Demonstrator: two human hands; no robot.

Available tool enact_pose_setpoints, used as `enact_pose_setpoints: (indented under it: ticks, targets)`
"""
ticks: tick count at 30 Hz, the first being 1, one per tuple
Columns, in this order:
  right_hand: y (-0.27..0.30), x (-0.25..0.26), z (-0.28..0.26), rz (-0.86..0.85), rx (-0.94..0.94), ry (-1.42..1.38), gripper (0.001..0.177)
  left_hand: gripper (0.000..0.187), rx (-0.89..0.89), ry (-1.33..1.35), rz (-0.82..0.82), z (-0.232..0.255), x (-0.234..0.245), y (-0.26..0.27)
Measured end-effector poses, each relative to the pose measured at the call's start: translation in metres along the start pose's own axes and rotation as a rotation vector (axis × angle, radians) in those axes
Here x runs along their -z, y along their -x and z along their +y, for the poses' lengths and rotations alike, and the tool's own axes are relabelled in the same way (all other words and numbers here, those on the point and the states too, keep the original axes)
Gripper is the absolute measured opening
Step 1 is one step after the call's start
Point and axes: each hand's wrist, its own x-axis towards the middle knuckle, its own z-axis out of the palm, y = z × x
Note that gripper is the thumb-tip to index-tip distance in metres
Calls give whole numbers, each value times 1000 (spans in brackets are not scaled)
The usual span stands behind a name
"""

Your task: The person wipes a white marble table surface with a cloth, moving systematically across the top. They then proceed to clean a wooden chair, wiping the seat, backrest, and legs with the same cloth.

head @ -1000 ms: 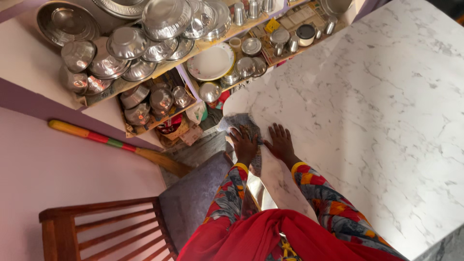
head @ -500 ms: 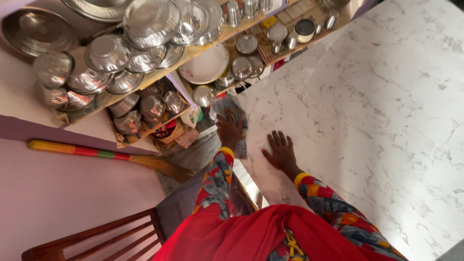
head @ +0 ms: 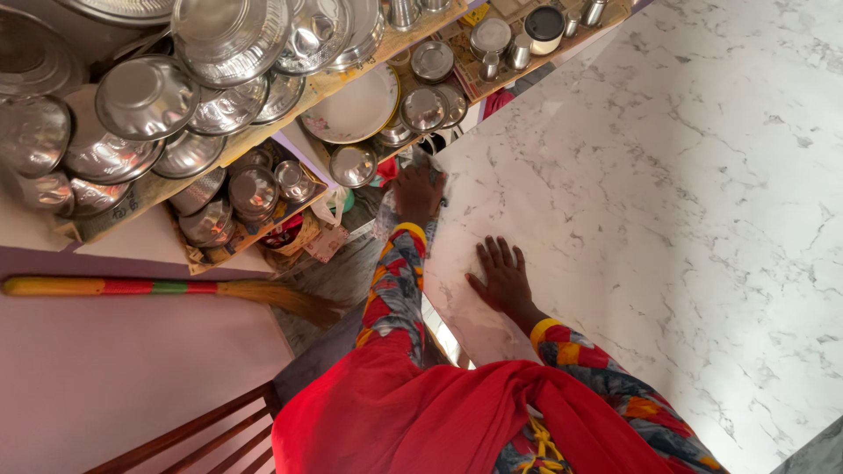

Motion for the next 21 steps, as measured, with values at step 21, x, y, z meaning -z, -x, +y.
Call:
enact_pose_setpoints:
  ticks: [21]
  targets:
    - [-1,-6,4,-24,-7,-3,73,54,-520,379,102,88,19,60]
